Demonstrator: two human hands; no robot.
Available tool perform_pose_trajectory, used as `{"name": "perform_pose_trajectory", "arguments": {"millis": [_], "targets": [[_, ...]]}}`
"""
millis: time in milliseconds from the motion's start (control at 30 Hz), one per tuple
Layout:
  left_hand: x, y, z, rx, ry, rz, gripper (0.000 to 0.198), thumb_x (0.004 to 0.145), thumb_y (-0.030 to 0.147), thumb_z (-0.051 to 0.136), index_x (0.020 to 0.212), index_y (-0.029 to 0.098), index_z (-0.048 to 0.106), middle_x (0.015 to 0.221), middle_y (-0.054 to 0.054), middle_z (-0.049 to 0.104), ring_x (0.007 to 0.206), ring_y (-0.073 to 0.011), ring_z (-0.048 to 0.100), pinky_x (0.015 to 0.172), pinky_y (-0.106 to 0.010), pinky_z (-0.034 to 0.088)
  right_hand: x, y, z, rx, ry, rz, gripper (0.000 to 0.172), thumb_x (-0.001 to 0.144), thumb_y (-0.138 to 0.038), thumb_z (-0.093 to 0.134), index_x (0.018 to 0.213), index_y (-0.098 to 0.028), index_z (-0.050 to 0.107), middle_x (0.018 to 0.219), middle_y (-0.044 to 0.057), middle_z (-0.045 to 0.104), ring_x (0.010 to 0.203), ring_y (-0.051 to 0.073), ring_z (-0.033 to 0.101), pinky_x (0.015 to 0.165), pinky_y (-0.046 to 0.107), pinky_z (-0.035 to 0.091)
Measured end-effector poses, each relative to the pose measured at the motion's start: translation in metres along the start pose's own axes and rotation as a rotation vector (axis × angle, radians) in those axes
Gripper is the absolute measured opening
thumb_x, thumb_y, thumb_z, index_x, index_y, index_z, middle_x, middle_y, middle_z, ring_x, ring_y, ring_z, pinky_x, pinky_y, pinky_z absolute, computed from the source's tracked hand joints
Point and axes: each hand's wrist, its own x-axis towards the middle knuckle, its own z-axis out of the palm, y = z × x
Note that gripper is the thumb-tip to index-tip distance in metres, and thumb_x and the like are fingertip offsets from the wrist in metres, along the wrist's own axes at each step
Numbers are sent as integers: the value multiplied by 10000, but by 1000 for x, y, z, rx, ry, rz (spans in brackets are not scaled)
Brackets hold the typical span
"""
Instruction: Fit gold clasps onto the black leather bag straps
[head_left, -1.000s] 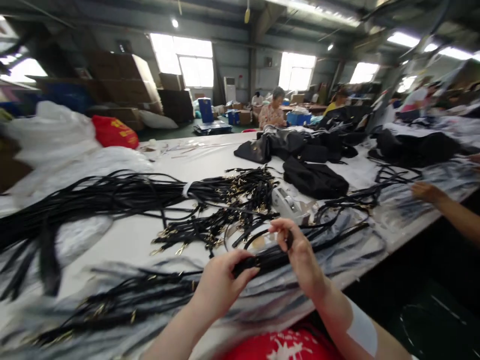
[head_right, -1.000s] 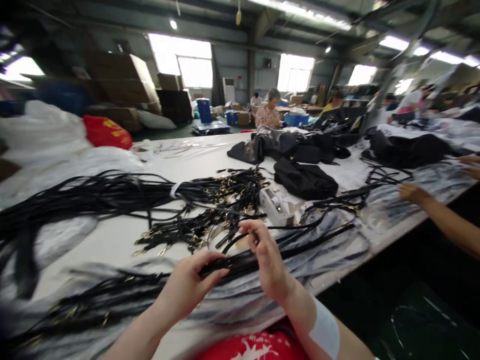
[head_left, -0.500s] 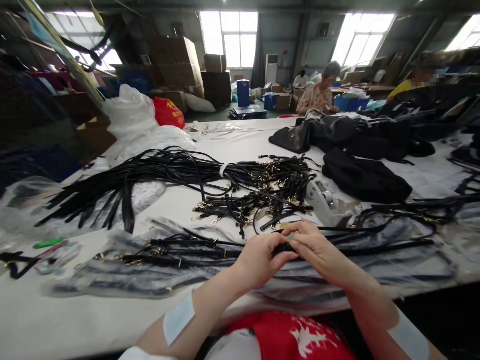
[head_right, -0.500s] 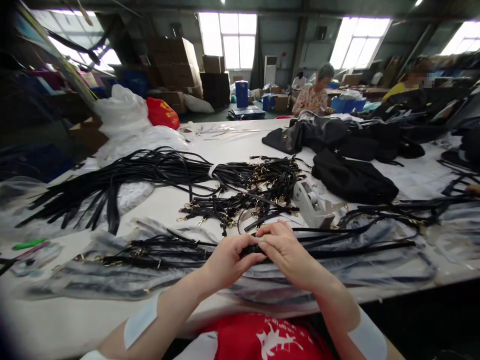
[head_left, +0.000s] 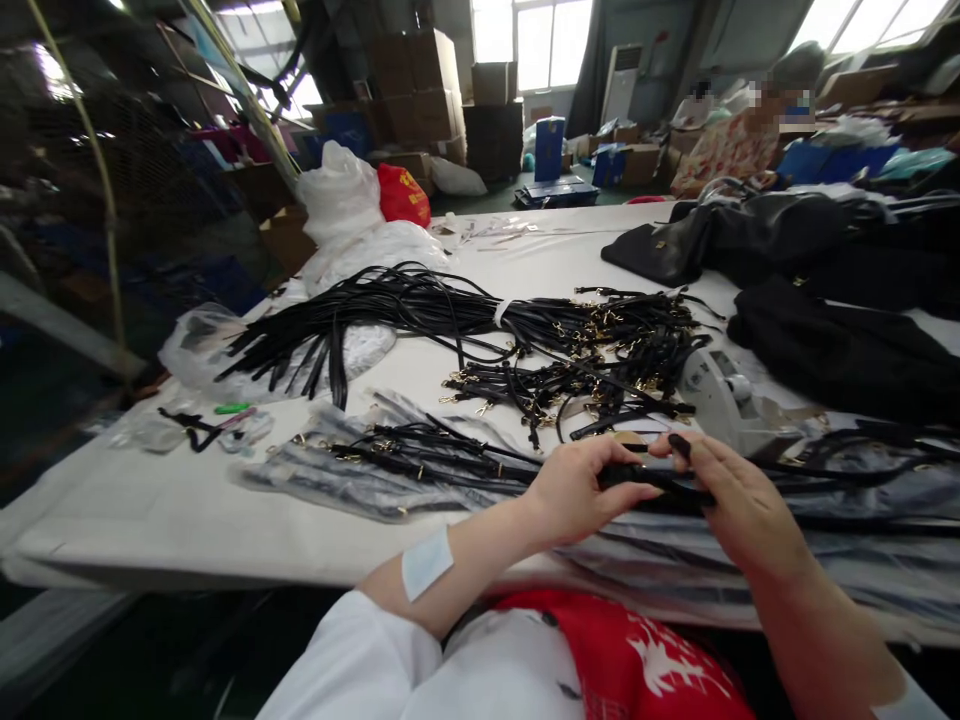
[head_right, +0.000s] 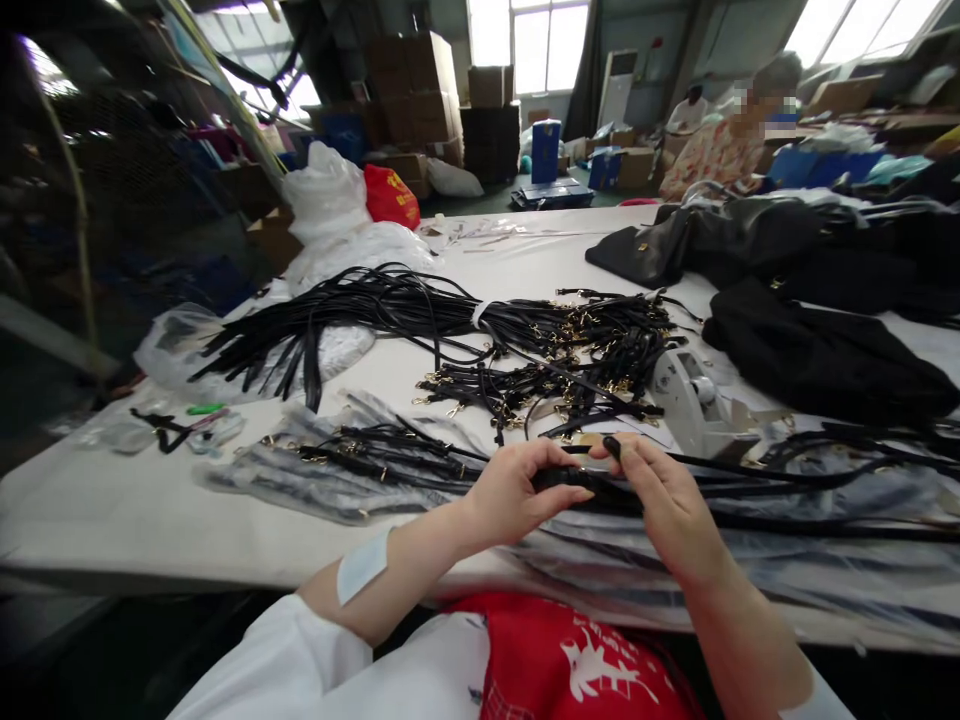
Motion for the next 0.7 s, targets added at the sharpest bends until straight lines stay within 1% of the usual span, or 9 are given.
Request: {"name": "perform_pose_trajectory", "arguments": {"millis": [67,167,233,333,433,567,700], "targets": [[0,-1,-1,-7,4,-15,276,770,371,769,935,158,710,794,-22,716,645,-125,583,598,-224,440,0,-3,1,4,5,-48,316,1005,-415,420,995,-217,665,1055,65,658,1002,227,604,876,314,468],[1,-4,-2,-4,5,-32,282,777,378,757,949,160,710,775,-21,709,628,-125,565,586,-229,425,1,-8,3,-86,-61,-146,255,1007,-359,438,946,-221,643,1060,57,643,1037,219,583,896,308,444],[2,-5,-3,-7,13,-34,284,782,389,751,949,164,709,784,-25,712,649,-134,578,604,-234,434,2,-9,3,-124,-95,-184,229,1005,-330,451,893,-221,619,1046,51,637,1031,209,578,892,305,434],[4,-5,-4,-12,20,-24,270,779,384,754,935,168,708,804,-31,720,695,-148,601,636,-238,453,4,-7,4,-141,-133,-179,230,1003,-303,457,824,-217,572,1027,46,631,988,192,582,879,305,427],[4,-2,-6,-10,-11,-14,235,788,360,746,934,180,710,789,-17,725,677,-144,605,627,-231,458,6,-11,5,-149,-158,-164,245,996,-287,465,778,-210,547,995,50,629,957,184,582,865,305,430],[3,3,-8,6,-52,36,122,826,289,689,915,207,704,805,1,735,707,-144,645,666,-221,491,5,-24,8,-141,-123,-154,247,963,-252,501,720,-206,506,911,45,625,876,170,586,809,292,454],[6,-3,-8,51,-96,92,107,844,316,652,882,236,710,776,17,738,694,-151,676,650,-206,522,7,-32,18,-142,-98,-196,235,938,-240,511,707,-200,524,888,51,648,874,171,601,820,301,469]]}}
